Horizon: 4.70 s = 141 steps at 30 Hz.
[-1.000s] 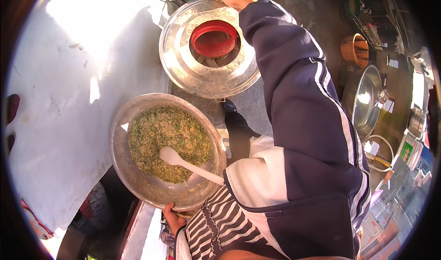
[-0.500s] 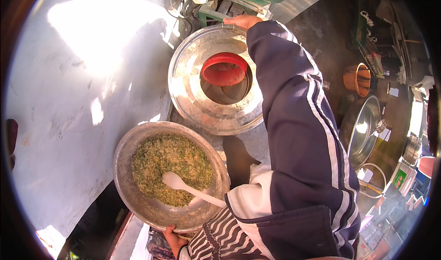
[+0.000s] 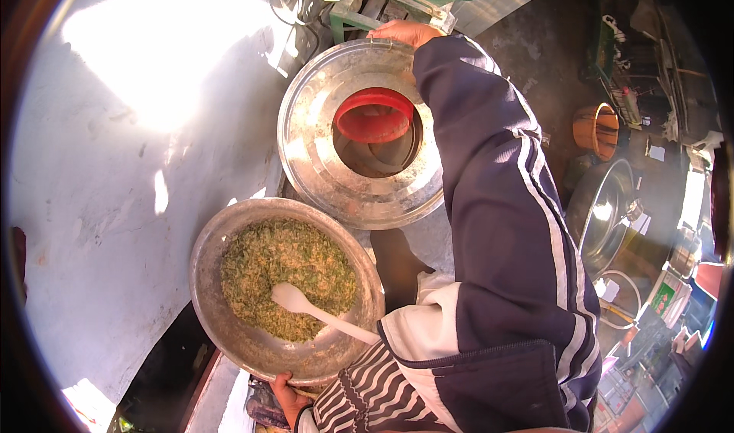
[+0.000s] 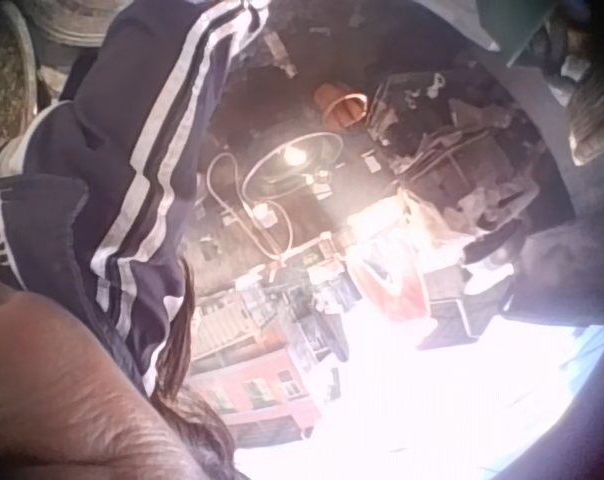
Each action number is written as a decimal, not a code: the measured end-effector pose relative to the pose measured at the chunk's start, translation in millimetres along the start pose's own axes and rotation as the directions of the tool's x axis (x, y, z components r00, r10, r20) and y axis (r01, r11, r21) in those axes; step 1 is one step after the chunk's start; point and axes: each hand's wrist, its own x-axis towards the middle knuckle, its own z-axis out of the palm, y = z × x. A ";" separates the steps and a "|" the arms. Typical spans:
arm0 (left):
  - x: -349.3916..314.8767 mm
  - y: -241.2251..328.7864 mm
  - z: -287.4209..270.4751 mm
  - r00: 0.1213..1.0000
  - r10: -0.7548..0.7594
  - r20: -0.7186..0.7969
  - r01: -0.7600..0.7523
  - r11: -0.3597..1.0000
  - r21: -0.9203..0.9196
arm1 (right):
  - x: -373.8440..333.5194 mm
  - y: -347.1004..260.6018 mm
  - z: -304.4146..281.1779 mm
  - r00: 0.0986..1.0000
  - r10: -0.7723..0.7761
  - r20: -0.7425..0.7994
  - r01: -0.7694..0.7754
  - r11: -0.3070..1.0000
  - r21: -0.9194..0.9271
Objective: The person transfers chopped green herbs from a large metal bowl into a grinding machine using a red scoop. They then use a red dustpan to collect the processed herbs from a large tire and transfer them into a metal bowl. Finally, they use a cloth to clean the grinding machine's output chute.
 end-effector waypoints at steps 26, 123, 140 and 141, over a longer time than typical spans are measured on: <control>-12.1 15.4 17.1 1.000 0.022 -0.014 -0.023 0.999 -0.030 | -117.9 -78.7 48.3 0.816 -0.498 0.295 0.522 0.415 -0.745; 36.8 -108.5 -101.6 0.853 -0.054 0.519 -0.342 0.693 0.634 | -892.6 129.5 307.9 0.108 -0.762 -0.639 -0.279 0.593 -0.755; 73.8 -116.6 -98.6 0.791 -0.298 0.534 -0.104 0.795 0.598 | -733.9 152.8 432.3 0.346 -0.923 0.172 0.486 0.020 -0.874; 75.7 -114.6 -99.7 0.800 -0.320 0.507 -0.069 0.791 0.608 | -734.9 154.5 432.7 0.371 -0.914 0.165 0.484 0.039 -0.874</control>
